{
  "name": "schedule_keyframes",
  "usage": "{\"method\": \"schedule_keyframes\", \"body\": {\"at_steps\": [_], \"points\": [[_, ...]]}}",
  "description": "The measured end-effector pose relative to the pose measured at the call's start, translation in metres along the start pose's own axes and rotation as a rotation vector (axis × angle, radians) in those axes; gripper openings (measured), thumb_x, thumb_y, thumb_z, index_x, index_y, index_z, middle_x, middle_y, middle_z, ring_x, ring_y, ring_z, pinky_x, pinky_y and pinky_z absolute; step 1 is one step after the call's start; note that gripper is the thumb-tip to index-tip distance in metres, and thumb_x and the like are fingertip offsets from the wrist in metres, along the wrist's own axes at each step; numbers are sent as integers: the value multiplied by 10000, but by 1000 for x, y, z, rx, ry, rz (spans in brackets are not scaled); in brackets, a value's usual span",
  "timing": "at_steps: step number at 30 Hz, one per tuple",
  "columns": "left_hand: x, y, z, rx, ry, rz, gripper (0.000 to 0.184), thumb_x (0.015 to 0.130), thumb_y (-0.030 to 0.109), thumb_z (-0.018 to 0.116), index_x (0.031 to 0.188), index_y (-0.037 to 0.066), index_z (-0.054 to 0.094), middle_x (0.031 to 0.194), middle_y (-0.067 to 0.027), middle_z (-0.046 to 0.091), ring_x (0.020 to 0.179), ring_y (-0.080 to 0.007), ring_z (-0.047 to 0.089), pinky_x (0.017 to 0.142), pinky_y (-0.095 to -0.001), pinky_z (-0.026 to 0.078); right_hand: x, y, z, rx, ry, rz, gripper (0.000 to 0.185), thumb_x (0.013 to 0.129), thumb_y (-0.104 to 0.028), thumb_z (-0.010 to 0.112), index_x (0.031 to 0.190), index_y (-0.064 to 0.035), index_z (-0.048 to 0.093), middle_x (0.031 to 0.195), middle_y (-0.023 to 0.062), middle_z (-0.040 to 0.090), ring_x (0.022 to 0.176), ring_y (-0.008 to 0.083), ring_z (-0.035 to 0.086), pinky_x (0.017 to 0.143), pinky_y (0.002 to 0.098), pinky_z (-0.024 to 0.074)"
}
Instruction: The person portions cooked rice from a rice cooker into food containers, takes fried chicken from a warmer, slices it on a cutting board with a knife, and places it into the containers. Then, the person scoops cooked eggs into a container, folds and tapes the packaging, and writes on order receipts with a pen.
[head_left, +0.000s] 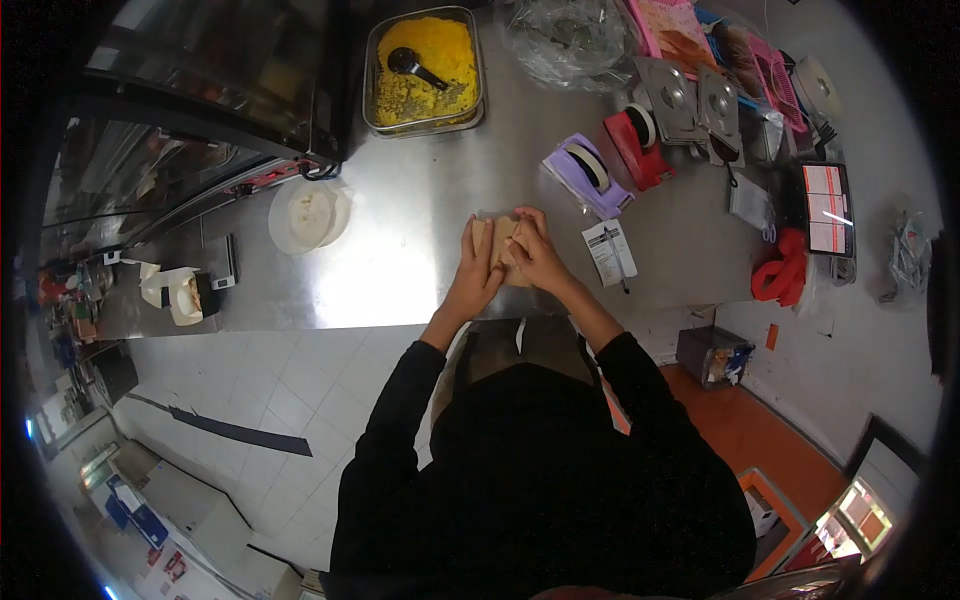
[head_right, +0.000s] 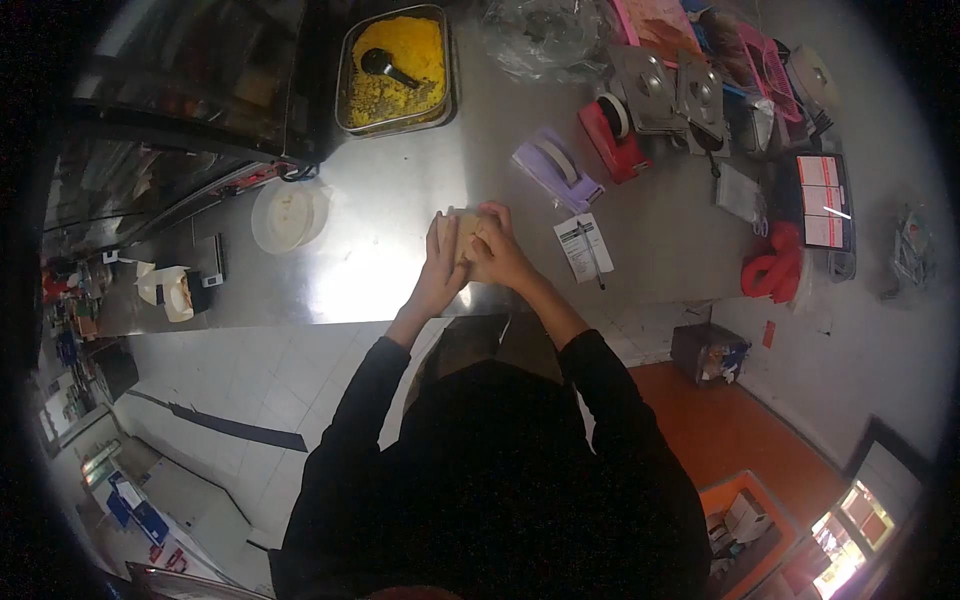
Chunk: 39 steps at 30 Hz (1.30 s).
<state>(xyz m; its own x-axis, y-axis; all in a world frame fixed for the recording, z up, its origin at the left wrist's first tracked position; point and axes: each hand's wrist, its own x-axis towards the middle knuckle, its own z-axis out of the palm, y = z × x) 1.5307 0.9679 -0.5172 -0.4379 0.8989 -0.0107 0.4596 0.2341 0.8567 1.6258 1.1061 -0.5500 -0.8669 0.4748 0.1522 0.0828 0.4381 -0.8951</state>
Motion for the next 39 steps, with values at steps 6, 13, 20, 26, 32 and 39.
{"method": "schedule_keyframes", "body": {"at_steps": [6, 13, 20, 26, 32, 39], "points": [[1, 6, 5, -68, 68, -44, 734, 815, 62, 498, 1456, 32, 142, 1446, -324, 45, 1323, -501, 195, 1064, -456, 297, 4, -12, -6, -29, -24, -61, 417, 822, -41, 596, 1190, 63, 429, 1249, 180, 359, 1172, 333, 413, 1010, 374, 345], [-7, 8, 9, 83, 19, 50, 731, 813, 58, 493, 1457, 35, 148, 1444, -322, 35, 1322, -508, 186, 1066, -466, 291, 6, 3, -3, -31, -7, -47, 379, 828, -92, 608, 1146, 60, 468, 1259, 176, 366, 1180, 338, 402, 1011, 378, 330], [1, 3, 13, -20, 78, -49, 773, 844, 106, 554, 1467, 60, 100, 1447, -314, 20, 1329, -493, 185, 1059, -461, 307, 6, -12, -22, 158, -115, 29, 216, 836, -114, 626, 972, 24, 529, 1256, 155, 416, 1172, 283, 440, 979, 374, 354], [2, 6, 13, 15, 108, -40, 818, 830, 98, 587, 1460, 35, 69, 1452, -301, 48, 1331, -475, 202, 1041, -452, 344, 18, -8, -50, 214, -352, 35, 178, 794, -126, 656, 839, 7, 545, 1250, 149, 454, 1187, 291, 452, 969, 358, 364], [4, 6, 17, 19, 136, -72, 810, 833, 98, 586, 1462, 45, 79, 1456, -294, 47, 1327, -473, 214, 1049, -450, 335, 17, -9, -38, 107, -318, 41, 191, 782, -126, 668, 827, 8, 539, 1255, 164, 437, 1175, 302, 454, 977, 360, 363], [3, 3, 14, -20, 83, -60, 789, 845, 125, 577, 1466, 61, 95, 1456, -298, 17, 1327, -477, 208, 1054, -450, 327, 21, -4, -39, 145, -418, 55, 228, 731, -122, 673, 892, 15, 586, 1250, 172, 417, 1189, 332, 416, 993, 384, 353]]}}
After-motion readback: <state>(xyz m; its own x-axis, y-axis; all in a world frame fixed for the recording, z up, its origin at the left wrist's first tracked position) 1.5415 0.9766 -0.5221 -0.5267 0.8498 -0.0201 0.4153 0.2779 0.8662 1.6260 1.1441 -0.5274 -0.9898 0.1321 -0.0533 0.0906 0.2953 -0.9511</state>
